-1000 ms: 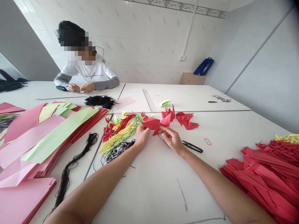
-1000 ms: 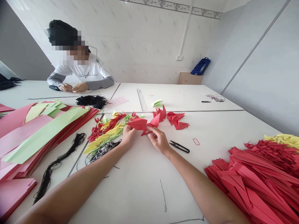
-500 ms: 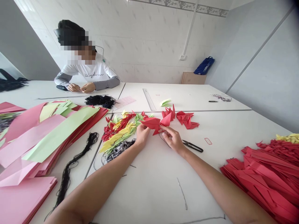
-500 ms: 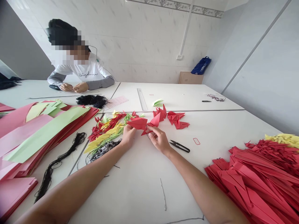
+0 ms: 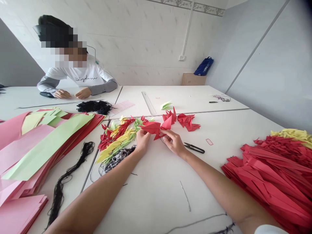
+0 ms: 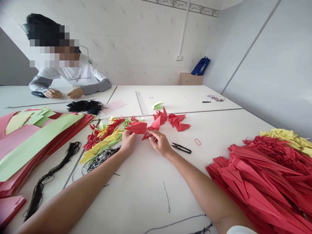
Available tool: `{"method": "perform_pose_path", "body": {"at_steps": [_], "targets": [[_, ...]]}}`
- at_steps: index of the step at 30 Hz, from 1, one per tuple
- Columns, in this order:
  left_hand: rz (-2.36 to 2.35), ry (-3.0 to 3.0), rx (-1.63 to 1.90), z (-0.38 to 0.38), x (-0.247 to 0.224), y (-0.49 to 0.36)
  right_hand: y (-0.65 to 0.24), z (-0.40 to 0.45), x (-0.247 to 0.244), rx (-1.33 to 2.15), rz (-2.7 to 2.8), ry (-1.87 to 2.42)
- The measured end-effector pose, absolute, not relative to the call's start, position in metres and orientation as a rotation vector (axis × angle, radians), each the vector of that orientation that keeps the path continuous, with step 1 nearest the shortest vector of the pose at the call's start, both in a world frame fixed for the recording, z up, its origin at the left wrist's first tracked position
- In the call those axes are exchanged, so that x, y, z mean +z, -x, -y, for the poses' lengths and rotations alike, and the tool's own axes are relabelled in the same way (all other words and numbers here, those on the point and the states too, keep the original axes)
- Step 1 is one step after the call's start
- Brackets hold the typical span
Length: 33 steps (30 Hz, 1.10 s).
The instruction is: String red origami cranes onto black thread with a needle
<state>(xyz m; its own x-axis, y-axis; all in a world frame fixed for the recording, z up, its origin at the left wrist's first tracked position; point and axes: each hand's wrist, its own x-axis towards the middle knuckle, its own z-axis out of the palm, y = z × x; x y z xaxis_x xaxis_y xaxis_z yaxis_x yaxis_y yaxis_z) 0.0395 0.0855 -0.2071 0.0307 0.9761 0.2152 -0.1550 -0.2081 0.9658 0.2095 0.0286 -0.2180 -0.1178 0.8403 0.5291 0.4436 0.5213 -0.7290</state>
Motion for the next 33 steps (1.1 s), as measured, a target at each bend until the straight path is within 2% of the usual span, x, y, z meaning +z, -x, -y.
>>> {"method": "perform_pose_path", "body": {"at_steps": [33], "targets": [[-0.942, -1.317, 1.444, -0.0836, -0.2063, -0.0395, -0.2085, -0.0271, -0.2233, 0.434, 1.846, 1.104]]}}
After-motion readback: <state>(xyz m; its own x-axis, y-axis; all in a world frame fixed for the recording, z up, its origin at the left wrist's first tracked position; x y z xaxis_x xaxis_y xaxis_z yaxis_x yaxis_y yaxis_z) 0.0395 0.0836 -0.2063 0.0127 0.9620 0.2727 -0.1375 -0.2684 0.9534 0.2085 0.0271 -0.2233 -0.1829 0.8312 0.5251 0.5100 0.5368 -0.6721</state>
